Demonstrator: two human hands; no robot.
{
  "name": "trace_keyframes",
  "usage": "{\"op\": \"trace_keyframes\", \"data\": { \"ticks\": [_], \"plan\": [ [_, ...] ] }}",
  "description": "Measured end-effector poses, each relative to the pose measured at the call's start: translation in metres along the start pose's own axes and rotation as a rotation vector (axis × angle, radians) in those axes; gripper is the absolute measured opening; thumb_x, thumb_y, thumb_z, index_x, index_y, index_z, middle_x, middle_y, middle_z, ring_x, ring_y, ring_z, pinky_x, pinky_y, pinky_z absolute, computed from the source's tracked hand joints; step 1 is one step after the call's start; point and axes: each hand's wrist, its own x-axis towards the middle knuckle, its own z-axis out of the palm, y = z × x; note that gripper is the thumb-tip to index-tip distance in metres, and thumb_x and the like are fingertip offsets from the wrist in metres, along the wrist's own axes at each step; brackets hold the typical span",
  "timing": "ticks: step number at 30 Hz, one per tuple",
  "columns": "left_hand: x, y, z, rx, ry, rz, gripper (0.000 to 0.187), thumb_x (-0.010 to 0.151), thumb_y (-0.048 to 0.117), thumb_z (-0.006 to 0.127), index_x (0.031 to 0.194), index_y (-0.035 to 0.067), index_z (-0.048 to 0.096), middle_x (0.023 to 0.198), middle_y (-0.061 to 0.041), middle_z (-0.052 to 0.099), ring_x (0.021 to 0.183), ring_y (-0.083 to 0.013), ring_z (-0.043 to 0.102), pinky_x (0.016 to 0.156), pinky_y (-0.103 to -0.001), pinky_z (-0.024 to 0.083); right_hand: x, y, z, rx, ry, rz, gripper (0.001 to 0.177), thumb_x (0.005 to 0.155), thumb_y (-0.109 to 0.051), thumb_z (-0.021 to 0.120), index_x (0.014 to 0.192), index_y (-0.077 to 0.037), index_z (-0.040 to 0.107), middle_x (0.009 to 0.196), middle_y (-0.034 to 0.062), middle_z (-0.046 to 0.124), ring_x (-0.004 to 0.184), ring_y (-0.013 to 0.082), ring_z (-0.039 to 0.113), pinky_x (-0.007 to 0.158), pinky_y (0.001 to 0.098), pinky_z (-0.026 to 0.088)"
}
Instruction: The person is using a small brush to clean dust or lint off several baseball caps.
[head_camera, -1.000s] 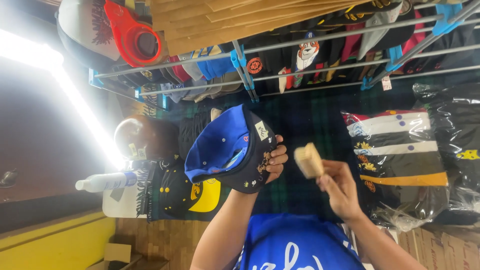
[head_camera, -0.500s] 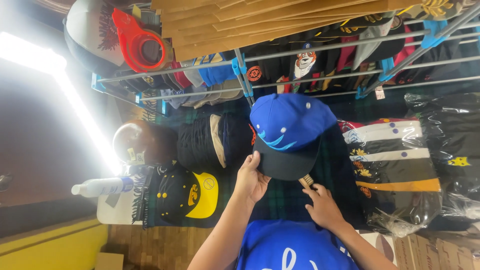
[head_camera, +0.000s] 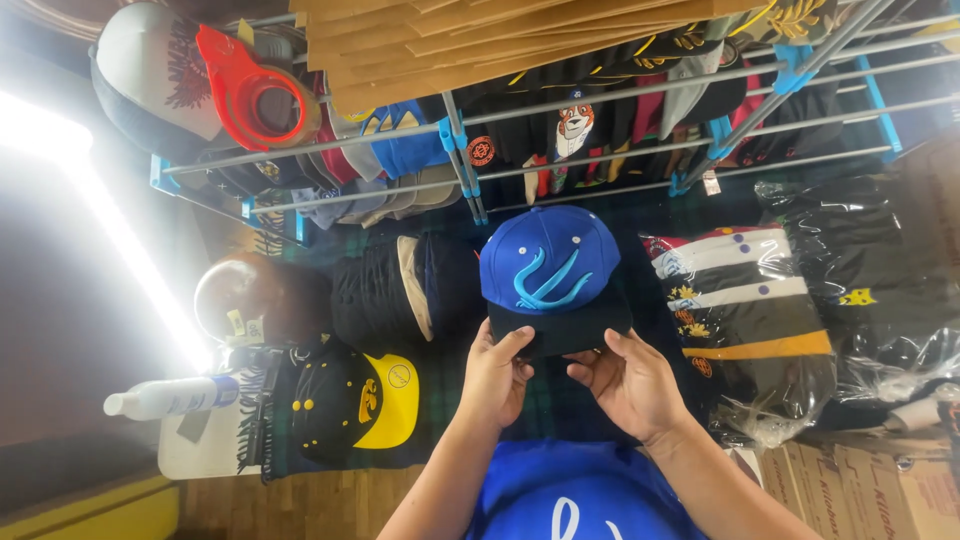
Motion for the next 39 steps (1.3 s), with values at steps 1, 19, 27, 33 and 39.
{"op": "trace_keyframes", "data": {
  "ticks": [1,19,27,33,39],
  "plan": [
    [-0.002,0.001,-0.001,0.022,0.017,-0.013,0.047,0.089,0.009,0.070,0.134,0.012,0.057,0.125,-0.014,0.068,0.079,-0.0222,0.069,0.054,-0.019,0.052,-0.001,0.001,0.003,-0.001,0.129,0.021,0.016,0.101,-0.012,0.060,0.087,-0.009,0.066,0.104,0.0221,0.075,0.095,0.0367,0.074,0.077,0.0425,0.061],
    [-0.012,-0.025,-0.018,0.031,-0.216,-0.059,0.054,0.085,0.005,0.069,0.135,0.013,0.051,0.120,-0.017,0.067,0.107,-0.0336,0.068,0.080,-0.036,0.058,-0.054,0.022,0.016,-0.179,0.209,-0.059,0.037,0.091,-0.008,0.065,0.126,0.005,0.061,0.105,0.0321,0.074,0.091,0.0420,0.073,0.081,0.0460,0.062],
    [0.006,-0.057,-0.007,0.344,-0.273,-0.016,0.049,0.083,0.016,0.072,0.129,0.015,0.054,0.096,-0.008,0.061,0.070,-0.0189,0.056,0.048,-0.027,0.037,-0.057,0.010,0.003,-0.142,0.352,-0.160,0.031,0.093,-0.011,0.065,0.120,0.003,0.064,0.108,0.0228,0.074,0.097,0.0358,0.072,0.075,0.0494,0.064],
    [0.035,-0.083,-0.007,0.614,-0.297,-0.063,0.059,0.095,0.038,0.050,0.152,0.022,0.048,0.130,-0.004,0.067,0.103,-0.0199,0.066,0.073,-0.031,0.048,-0.049,-0.020,-0.064,-0.079,0.431,-0.309,0.020,0.093,-0.003,0.062,0.112,0.002,0.062,0.099,0.0212,0.072,0.086,0.0351,0.071,0.064,0.0477,0.064],
    [0.156,-0.148,-0.114,1.388,-0.023,-0.016,0.096,0.080,0.059,0.074,0.161,0.030,0.031,0.167,-0.005,0.031,0.155,-0.0234,0.031,0.125,-0.040,0.030,-0.029,-0.103,-0.116,0.057,0.558,-0.430,0.026,0.093,-0.002,0.067,0.076,-0.011,0.050,0.062,0.0071,0.060,0.059,0.0264,0.070,0.069,0.0522,0.067]
  ]
}}
